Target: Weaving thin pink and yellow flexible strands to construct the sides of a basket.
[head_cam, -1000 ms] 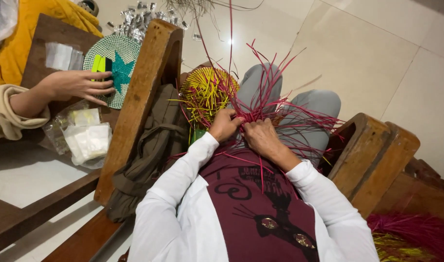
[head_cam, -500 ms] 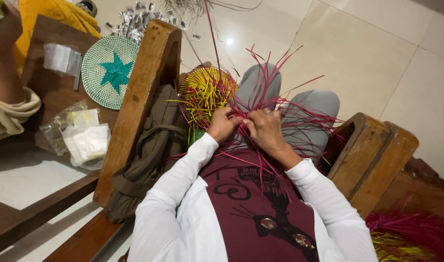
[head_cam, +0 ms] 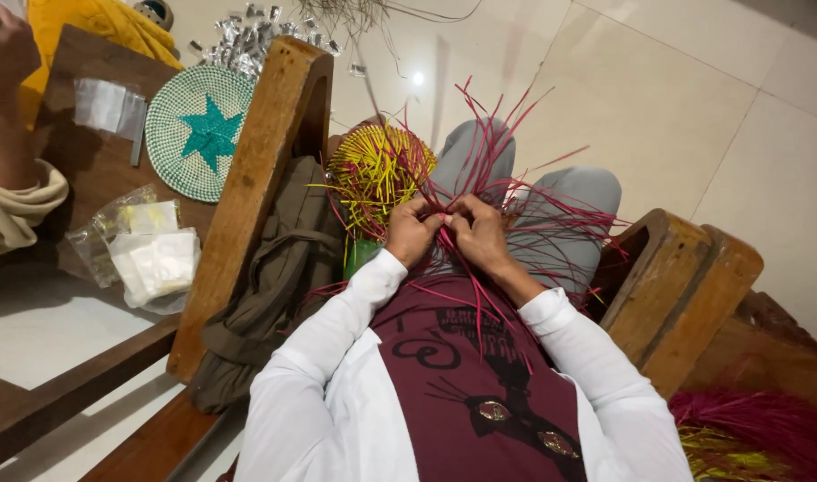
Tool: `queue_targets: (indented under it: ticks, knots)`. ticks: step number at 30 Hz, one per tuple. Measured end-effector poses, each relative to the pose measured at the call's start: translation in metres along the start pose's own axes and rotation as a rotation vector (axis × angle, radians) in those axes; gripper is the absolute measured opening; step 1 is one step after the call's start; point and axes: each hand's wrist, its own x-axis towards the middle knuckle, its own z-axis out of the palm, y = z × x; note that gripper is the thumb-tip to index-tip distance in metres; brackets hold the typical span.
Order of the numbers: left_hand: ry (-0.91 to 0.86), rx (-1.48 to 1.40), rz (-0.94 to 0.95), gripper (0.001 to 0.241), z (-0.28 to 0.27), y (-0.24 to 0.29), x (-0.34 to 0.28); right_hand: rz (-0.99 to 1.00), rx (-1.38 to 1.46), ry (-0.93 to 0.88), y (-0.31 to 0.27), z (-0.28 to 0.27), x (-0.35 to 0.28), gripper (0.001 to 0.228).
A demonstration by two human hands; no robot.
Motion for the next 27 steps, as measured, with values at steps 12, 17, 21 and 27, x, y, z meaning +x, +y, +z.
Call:
queue_targets:
  ticks: [12, 17, 21, 27]
  knots:
    - [0.005, -0.034, 0.044, 0.022, 0.002, -0.010, 0.005, 0.147, 0.189, 0.030, 0.009, 0.006, 0.006, 0.004]
    - [0.277, 0.011, 0.135, 0.027, 0.010, -0.031, 0.004, 0.087, 0.099, -0.006, 0.003, 0.006, 0.002, 0.008]
    - [0.320, 0.642, 0.486, 0.011, 0.004, 0.012, -0.012, -0.092, -0.026, 0.039, 0.003, 0.008, -0.003, 0.006]
    - [0.322, 0.858, 0.582, 0.012, 0.003, -0.001, -0.011, -0.440, -0.267, 0.060, -0.020, 0.008, -0.005, 0.006]
